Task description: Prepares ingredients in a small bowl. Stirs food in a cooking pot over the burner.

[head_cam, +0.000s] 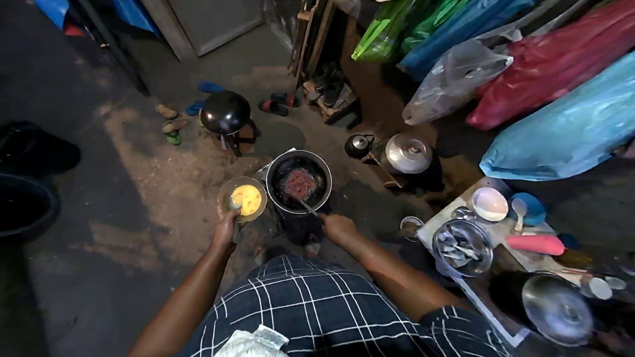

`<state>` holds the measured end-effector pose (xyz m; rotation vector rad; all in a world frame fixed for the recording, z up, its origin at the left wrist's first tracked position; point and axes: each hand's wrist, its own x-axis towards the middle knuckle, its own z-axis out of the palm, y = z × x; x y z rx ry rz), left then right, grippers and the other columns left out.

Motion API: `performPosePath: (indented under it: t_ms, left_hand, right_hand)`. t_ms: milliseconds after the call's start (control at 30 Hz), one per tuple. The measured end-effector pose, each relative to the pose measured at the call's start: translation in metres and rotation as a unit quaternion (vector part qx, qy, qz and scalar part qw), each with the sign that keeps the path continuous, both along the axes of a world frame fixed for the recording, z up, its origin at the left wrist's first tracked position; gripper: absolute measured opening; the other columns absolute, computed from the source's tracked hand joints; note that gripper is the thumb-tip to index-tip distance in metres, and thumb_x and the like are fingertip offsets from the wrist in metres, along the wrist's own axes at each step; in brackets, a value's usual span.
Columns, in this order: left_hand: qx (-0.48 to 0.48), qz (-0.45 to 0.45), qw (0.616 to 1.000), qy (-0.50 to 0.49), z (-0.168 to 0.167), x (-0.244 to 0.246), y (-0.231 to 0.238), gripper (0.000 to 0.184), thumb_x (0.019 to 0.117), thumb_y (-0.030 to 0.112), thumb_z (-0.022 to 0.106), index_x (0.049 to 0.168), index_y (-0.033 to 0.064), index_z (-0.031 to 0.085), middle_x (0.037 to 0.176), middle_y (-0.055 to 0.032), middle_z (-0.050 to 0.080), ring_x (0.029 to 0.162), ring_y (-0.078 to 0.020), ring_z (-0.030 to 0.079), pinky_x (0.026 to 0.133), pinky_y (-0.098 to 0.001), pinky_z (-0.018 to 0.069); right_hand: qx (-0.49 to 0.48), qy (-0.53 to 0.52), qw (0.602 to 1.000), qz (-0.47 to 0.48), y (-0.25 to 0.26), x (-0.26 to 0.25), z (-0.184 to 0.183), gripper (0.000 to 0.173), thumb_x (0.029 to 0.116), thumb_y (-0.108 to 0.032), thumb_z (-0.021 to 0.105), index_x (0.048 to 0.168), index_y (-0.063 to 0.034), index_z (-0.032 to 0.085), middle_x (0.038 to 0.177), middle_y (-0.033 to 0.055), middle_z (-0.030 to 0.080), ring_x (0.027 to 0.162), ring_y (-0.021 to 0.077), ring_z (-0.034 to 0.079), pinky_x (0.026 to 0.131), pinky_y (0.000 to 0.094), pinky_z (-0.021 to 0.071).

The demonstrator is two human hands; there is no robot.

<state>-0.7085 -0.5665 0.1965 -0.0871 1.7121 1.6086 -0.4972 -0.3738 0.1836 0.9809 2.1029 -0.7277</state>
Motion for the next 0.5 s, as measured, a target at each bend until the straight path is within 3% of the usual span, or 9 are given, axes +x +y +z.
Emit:
performPosePath:
  t_ms: [100,233,367,500]
  left_hand:
    - [0.009,0.0,1.0,0.001,0.0,-0.001,0.002,0.066,0.1017,0.003,0.044,0.16,0.0137,0.015,0.136,-0.0202,0.05,0.101,-0.0206,0.066,0.08,-0.0322,0.059]
    - [0.012,-0.001,1.0,0.007,0.0,-0.001,0.005,0.068,0.1009,0.002,0.044,0.161,0.0154,0.014,0.138,-0.0212,0.049,0.101,-0.0217,0.066,0.08,-0.0329,0.0588]
    - [0.011,-0.015,1.0,0.011,-0.005,-0.001,0.007,0.069,0.1004,0.003,0.044,0.161,0.018,0.015,0.139,-0.02,0.048,0.1,-0.0212,0.066,0.079,-0.0329,0.0584]
    - [0.002,-0.027,0.999,0.018,-0.007,-0.001,0.015,0.068,0.1002,0.001,0.045,0.16,0.0185,0.019,0.14,-0.021,0.047,0.102,-0.0236,0.065,0.079,-0.0354,0.0582]
  right_hand:
    - [0.044,0.007,0.999,-0.008,0.007,-0.003,-0.001,0.046,0.1073,-0.014,0.046,0.153,-0.0136,0.05,0.141,0.0244,0.059,0.125,0.0455,0.062,0.101,0.0636,0.0493]
    - [0.017,-0.006,0.999,0.03,-0.006,0.001,0.02,0.046,0.1066,-0.014,0.045,0.152,-0.0124,0.051,0.14,0.0255,0.06,0.127,0.0461,0.06,0.102,0.0651,0.0478]
    - [0.042,-0.021,0.999,0.011,0.006,0.008,0.009,0.045,0.1063,-0.013,0.048,0.151,-0.0096,0.051,0.142,0.027,0.058,0.126,0.0477,0.06,0.101,0.0646,0.0485]
    - [0.033,0.002,0.999,0.025,0.007,0.011,0.016,0.046,0.1076,-0.016,0.047,0.154,-0.0134,0.048,0.144,0.025,0.057,0.127,0.046,0.06,0.102,0.0639,0.0482]
